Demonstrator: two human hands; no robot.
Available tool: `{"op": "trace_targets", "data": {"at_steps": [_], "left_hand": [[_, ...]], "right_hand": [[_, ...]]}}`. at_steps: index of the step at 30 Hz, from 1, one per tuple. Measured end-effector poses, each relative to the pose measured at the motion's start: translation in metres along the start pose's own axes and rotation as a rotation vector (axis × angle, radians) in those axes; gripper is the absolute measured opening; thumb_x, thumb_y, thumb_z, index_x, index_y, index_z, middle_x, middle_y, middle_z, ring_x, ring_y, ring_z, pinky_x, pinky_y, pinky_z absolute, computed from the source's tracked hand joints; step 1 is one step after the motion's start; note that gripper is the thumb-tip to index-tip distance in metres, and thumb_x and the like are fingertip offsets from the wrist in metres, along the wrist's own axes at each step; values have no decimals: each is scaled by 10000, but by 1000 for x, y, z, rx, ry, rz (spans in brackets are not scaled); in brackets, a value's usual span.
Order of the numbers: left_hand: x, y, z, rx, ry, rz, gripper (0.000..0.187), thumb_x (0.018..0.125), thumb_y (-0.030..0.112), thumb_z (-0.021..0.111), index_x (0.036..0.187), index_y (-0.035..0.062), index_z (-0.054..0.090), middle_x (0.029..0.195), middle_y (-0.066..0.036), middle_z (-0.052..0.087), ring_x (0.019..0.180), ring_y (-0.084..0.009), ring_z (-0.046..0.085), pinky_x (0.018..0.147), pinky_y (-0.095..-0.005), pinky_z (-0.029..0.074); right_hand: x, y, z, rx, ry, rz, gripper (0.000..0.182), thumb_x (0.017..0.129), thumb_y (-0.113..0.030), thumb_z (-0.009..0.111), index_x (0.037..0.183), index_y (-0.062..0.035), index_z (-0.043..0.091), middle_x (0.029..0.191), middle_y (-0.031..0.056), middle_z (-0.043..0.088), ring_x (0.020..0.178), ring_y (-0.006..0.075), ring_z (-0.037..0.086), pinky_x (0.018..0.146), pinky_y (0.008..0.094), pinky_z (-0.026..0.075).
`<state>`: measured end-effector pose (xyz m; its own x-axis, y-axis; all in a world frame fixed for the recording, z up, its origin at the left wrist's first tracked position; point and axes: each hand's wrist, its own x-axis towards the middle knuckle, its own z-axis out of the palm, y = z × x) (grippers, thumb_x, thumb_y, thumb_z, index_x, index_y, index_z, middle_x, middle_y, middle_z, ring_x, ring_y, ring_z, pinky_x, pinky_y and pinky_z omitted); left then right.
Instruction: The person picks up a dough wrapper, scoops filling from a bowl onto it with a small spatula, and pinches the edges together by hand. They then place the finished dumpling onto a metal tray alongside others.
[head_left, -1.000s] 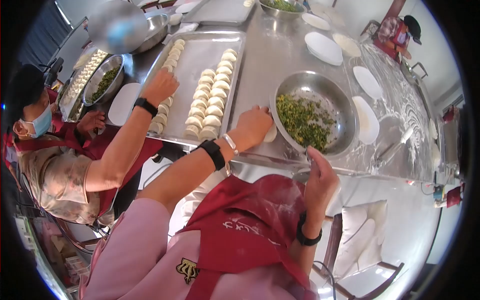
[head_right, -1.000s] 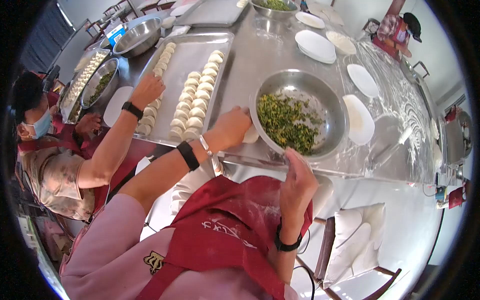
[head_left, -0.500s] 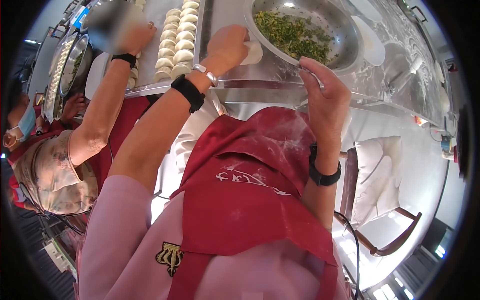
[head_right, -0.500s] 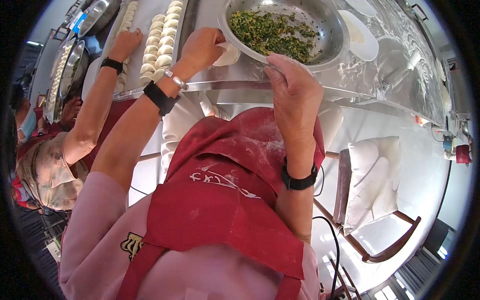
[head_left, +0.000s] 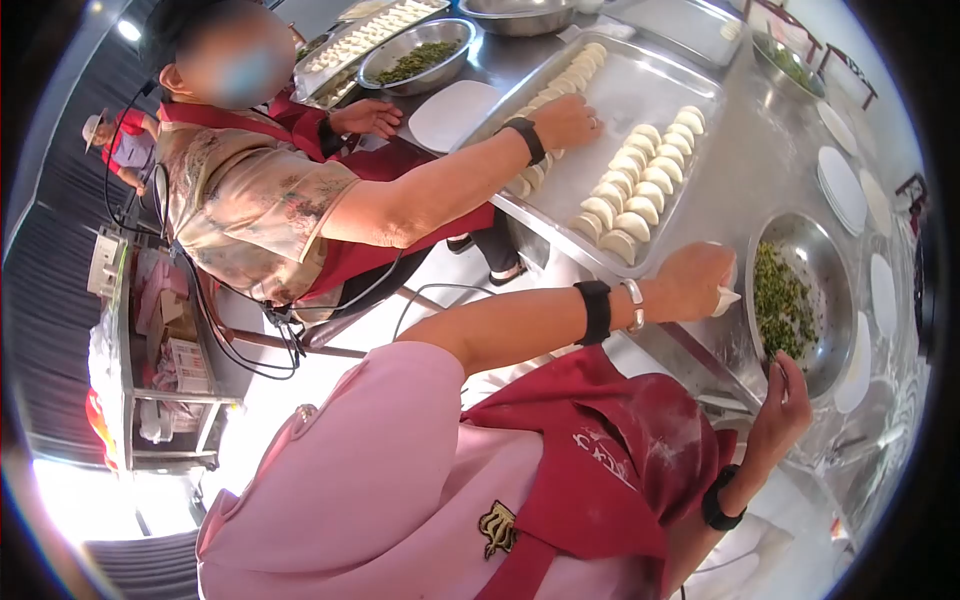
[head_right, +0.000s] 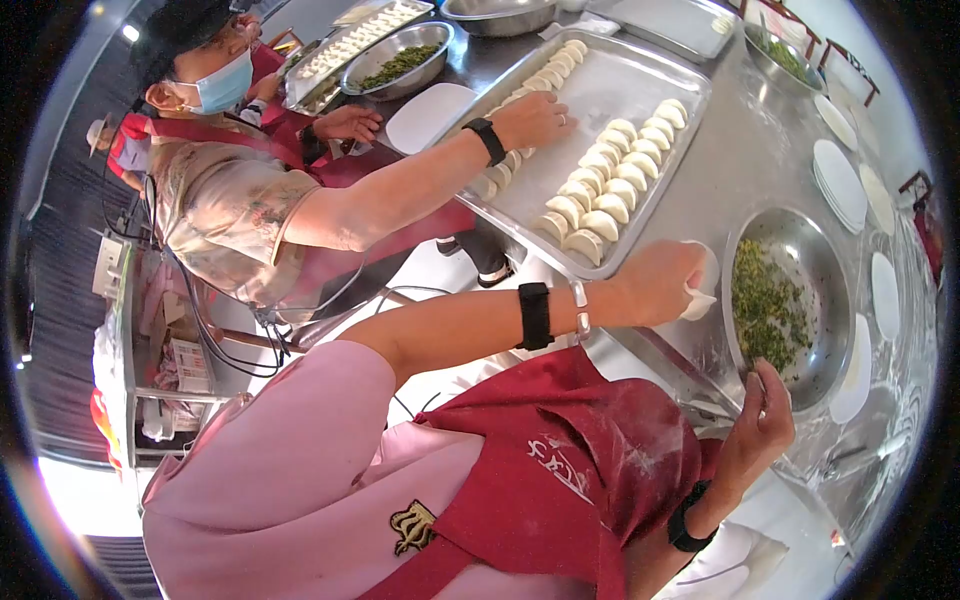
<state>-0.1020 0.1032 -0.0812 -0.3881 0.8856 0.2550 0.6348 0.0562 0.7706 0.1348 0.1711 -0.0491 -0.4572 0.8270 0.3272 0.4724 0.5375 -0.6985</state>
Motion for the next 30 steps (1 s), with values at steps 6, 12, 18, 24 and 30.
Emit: {"op": "trace_targets", "data": {"at_steps": [6, 12, 18, 24, 30], "left_hand": [[-14, 6, -32, -553, 44, 24, 307, 790, 134, 685, 1063, 1, 643, 931, -95, 648, 867, -180, 618, 759, -349, 515], [-50, 26, -39, -1223, -131, -550, 362, 922, 81, 622, 1252, -54, 562, 1116, -102, 659, 976, -212, 670, 856, -369, 566], [-70, 38, -36, -1577, -174, -682, 391, 997, 50, 508, 1367, -68, 461, 1327, -174, 562, 1232, -293, 570, 1074, -445, 461], [-54, 40, -29, -1738, -183, -614, 415, 1007, 90, 512, 1387, -57, 433, 1350, -174, 547, 1243, -293, 561, 1078, -447, 456], [-20, 39, -8, -1765, -107, -531, 398, 1023, 124, 488, 1367, -62, 420, 1362, -180, 533, 1273, -302, 532, 1094, -464, 442]], "right_hand": [[23, 19, -9, -96, 79, 32, 135, 907, -90, 677, 1000, -9, 730, 907, 102, 738, 749, 169, 640, 715, 330, 515], [43, 7, -33, -34, 121, 93, 143, 862, -104, 698, 954, 4, 718, 810, 159, 710, 669, 183, 662, 649, 310, 509], [67, 35, -46, 298, 292, 282, 164, 880, -87, 676, 947, 61, 697, 770, 107, 708, 665, 127, 664, 620, 266, 533], [109, 78, -32, 334, 354, 253, 171, 901, -90, 662, 960, 67, 692, 774, 99, 705, 656, 141, 682, 607, 250, 550], [118, 78, -5, 413, 216, 330, 148, 908, -74, 654, 941, 69, 676, 761, 108, 692, 634, 170, 698, 561, 260, 569]]}}
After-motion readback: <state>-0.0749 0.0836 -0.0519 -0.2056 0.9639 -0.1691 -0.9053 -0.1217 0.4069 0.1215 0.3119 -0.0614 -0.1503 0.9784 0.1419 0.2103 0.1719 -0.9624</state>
